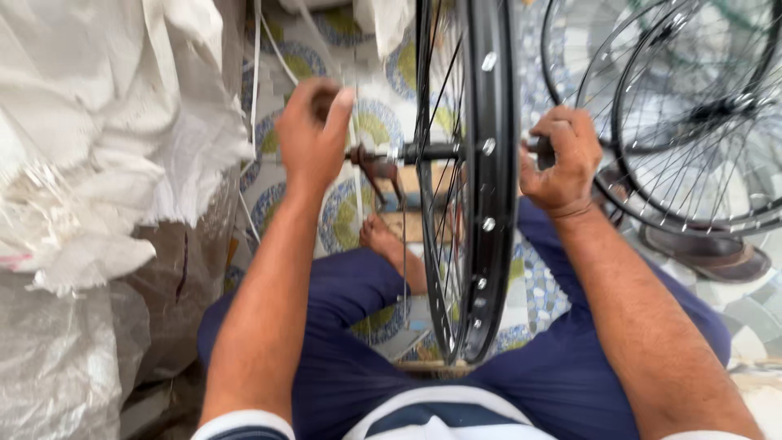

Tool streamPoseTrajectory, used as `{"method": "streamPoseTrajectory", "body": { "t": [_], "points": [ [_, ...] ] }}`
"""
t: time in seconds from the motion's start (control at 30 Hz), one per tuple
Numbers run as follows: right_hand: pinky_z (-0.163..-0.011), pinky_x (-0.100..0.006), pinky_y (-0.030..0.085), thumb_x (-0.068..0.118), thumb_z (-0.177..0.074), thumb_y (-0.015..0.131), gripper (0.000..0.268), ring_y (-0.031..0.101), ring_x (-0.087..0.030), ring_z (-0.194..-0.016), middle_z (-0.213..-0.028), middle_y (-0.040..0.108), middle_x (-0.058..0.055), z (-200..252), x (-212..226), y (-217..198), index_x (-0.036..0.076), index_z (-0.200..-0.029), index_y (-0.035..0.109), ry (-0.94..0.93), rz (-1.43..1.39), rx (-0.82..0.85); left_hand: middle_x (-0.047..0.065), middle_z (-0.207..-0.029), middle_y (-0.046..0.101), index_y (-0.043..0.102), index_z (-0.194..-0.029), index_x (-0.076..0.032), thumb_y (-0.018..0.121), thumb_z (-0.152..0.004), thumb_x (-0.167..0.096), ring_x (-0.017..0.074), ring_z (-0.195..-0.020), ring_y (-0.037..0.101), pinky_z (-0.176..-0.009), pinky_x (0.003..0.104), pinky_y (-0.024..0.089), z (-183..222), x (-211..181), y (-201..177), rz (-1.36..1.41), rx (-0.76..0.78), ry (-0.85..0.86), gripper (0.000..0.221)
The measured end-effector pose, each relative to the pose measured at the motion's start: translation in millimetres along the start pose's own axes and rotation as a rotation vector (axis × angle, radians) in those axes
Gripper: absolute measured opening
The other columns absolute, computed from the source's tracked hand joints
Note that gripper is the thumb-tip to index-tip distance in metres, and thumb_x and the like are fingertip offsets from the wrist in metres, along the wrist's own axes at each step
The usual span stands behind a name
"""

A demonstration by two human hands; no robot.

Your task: The person puts a bicycle wheel into a truing stand and adjusts the spokes using a wrench.

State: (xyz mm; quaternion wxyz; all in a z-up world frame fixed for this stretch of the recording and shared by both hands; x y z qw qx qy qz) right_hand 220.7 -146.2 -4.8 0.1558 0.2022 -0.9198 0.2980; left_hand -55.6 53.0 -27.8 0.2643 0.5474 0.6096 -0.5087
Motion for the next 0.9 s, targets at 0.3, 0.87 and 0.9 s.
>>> {"method": "streamPoseTrajectory", "body": {
  "t": [0.3, 0.87, 0.9],
  "points": [
    [-0.061, -0.036, 0.050, 0.038, -0.094, 0.081, 0.039, 0.067, -0.027, -0.063, -0.070, 0.069, -0.013, 5, -75, 34, 0.003, -0.080, 0.068, 0.782, 0.059, 0.571, 0.013, -0.100, 0.065, 0.065, -0.104, -0.002, 0.076, -0.095, -0.021, 0.0271, -0.085, 0.064, -0.076, 0.037, 0.053, 39, -14, -1, -0.192, -0.034, 0.207, 0.024],
    [-0.075, -0.037, 0.052, 0.045, -0.105, 0.070, 0.049, 0.065, -0.026, -0.084, -0.090, 0.067, -0.016, -8, -22, 9, -0.002, -0.092, 0.065, 0.270, -0.035, 0.065, 0.014, -0.093, 0.072, 0.069, -0.097, -0.002, 0.068, -0.098, -0.036, 0.0253, -0.089, 0.071, -0.082, 0.040, 0.060, 29, -20, 6, -0.233, 0.006, 0.311, 0.034],
    [-0.075, -0.037, 0.052, 0.045, -0.105, 0.070, 0.049, 0.065, -0.026, -0.084, -0.090, 0.067, -0.016, -14, -31, 8, -0.002, -0.092, 0.065, 0.275, -0.033, 0.062, 0.014, -0.091, 0.073, 0.070, -0.095, -0.001, 0.072, -0.094, -0.037, 0.0260, -0.085, 0.071, -0.079, 0.041, 0.058, 18, -5, 11, -0.350, 0.123, 0.057, 0.036]
  ]
}}
Point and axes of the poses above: each hand's wrist, its own z-axis away from the middle knuckle, its own y-axis out of the palm, x = y × z, the point moved 7 cm from there along -z, towards the middle knuckle
